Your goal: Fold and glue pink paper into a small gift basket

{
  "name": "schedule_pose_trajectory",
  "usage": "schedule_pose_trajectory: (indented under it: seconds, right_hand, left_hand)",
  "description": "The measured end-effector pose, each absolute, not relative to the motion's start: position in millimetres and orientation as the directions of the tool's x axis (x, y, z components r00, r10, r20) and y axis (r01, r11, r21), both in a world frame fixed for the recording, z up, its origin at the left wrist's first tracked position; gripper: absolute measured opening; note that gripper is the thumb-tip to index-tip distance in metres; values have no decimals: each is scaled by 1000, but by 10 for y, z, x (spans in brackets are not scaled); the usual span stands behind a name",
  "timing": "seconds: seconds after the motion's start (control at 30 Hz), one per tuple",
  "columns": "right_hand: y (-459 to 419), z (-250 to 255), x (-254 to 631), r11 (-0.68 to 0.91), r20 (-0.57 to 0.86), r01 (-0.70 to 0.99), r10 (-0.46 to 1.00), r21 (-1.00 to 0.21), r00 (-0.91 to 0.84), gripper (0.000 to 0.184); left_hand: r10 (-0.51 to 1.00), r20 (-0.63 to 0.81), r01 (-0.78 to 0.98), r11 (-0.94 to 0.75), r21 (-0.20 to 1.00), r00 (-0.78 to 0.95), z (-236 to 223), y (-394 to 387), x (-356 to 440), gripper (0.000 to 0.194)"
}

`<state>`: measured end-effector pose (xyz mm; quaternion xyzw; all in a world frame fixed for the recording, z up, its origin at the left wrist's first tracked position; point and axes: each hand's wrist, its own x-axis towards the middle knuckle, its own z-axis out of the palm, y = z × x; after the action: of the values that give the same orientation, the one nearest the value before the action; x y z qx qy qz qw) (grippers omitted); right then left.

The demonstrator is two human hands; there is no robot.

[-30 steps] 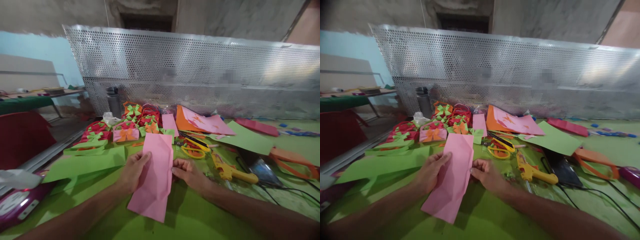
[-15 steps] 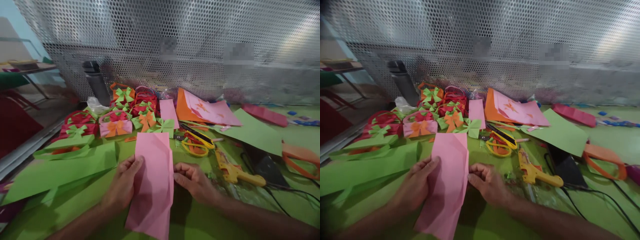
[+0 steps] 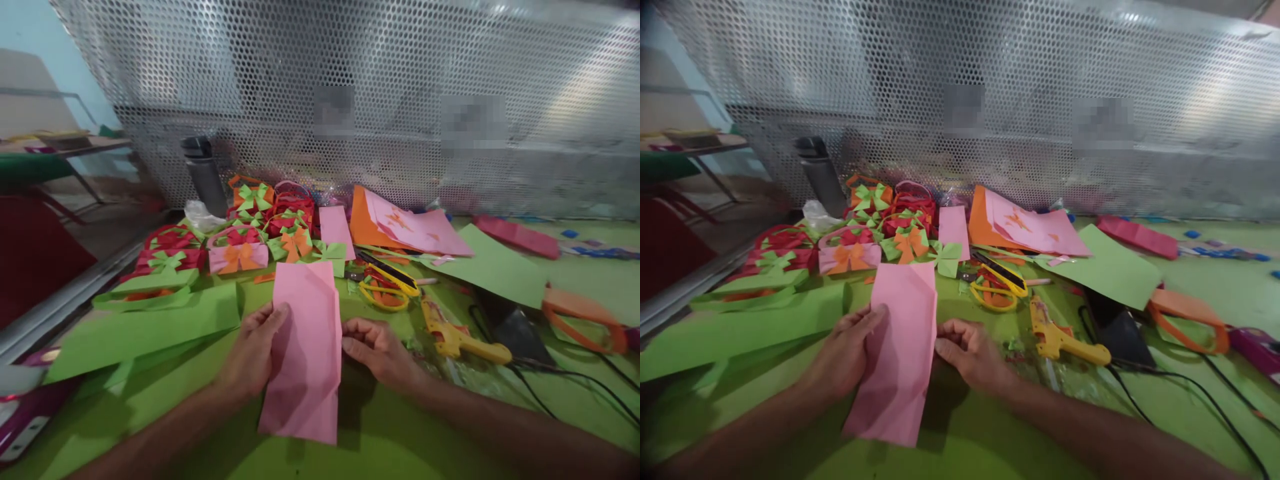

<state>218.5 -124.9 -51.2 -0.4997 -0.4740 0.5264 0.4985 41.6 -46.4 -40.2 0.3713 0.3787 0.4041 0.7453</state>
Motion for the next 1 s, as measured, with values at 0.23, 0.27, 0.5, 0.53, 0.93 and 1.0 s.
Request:
schedule_pose_trajectory:
  seconds: [0.23, 0.27, 0.5, 0.53, 0.93, 1.0]
  right_hand:
    - [-1251, -533, 2166, 33, 33, -75, 999, -997, 1, 29]
    - [-1252, -535, 2163, 44, 45, -85, 999, -995, -12, 31]
    - [-1265, -488, 2146, 50, 57, -86, 995, -995, -82, 27]
    - [-1266, -478, 2143, 40, 48, -81, 995, -996, -91, 28]
    - [-1219, -506, 2126, -78, -86, -226, 996, -971, 28, 32]
    - [-1199, -512, 2134, -84, -105, -269, 992, -959, 66, 31]
  left_hand:
    - [929, -121, -339, 246, 908, 351, -434, -501, 400, 25]
    - [936, -102, -345, 223, 912, 336, -436, -500, 393, 24]
    - [942, -19, -323, 134, 937, 336, -434, -462, 346, 23]
    - [941, -13, -319, 127, 939, 338, -429, -459, 346, 24]
    - [827, 475, 344, -559, 755, 302, -127, -248, 511, 44]
    - [613, 673, 423, -784, 454, 414, -48, -269, 538, 47]
